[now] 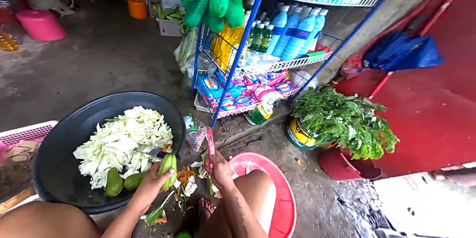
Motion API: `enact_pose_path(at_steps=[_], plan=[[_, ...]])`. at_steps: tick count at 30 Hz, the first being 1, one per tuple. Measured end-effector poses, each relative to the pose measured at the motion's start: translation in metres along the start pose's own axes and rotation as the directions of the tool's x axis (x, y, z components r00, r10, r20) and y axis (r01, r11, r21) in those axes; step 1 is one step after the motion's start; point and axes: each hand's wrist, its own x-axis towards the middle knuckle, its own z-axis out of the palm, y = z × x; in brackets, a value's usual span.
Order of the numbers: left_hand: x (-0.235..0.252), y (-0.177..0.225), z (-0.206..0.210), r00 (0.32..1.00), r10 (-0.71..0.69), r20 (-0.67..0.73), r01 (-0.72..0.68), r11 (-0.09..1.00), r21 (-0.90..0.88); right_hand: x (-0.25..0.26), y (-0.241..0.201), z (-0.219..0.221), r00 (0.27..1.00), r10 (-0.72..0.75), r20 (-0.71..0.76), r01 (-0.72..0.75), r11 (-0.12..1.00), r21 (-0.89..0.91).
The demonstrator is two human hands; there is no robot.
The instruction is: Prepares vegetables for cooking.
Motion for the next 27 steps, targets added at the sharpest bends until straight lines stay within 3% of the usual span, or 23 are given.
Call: enact_pose_path(at_steps=[5, 9, 12, 14, 17, 20, 22, 24, 27], plan=[[0.007, -0.003, 0.011, 0.997, 0.074, -0.001, -0.073, 0.985, 0.154, -0.017, 0.01, -0.002, 0.995, -0.079, -0.066, 0.068, 0.987, -0.148], [0.008, 0.014, 0.01, 0.989, 0.147, -0.009, -0.128, 0.887, 0.443, -0.04, 0.017, -0.011, 0.979, -0.165, 0.123, 0.194, 0.939, -0.285], [0.012, 0.015, 0.002, 0.987, 0.159, -0.027, -0.123, 0.847, 0.516, -0.041, 0.029, -0.015, 0.981, -0.183, 0.07, 0.192, 0.84, -0.507], [0.014, 0.011, -0.008, 0.986, 0.138, -0.093, -0.083, 0.893, 0.442, -0.021, 0.018, -0.014, 0.992, -0.125, -0.018, 0.078, 0.715, -0.695], [0.015, -0.003, -0.027, 0.971, 0.115, -0.21, -0.042, 0.945, 0.323, 0.036, 0.004, 0.0, 0.993, 0.038, -0.111, -0.114, 0.542, -0.832], [0.005, -0.007, -0.043, 0.955, 0.102, -0.279, -0.016, 0.955, 0.296, 0.1, 0.012, 0.024, 0.977, 0.063, -0.204, -0.213, 0.354, -0.911], [-0.007, -0.008, -0.054, 0.952, 0.09, -0.292, 0.012, 0.943, 0.332, 0.132, 0.023, 0.036, 0.97, 0.045, -0.237, -0.24, 0.287, -0.927], [-0.015, -0.013, -0.068, 0.951, 0.091, -0.297, 0.027, 0.928, 0.372, 0.149, 0.029, 0.04, 0.969, 0.014, -0.247, -0.238, 0.321, -0.917], [-0.017, -0.024, -0.087, 0.944, 0.107, -0.312, 0.039, 0.903, 0.428, 0.144, 0.03, 0.043, 0.971, -0.076, -0.228, -0.139, 0.595, -0.792]])
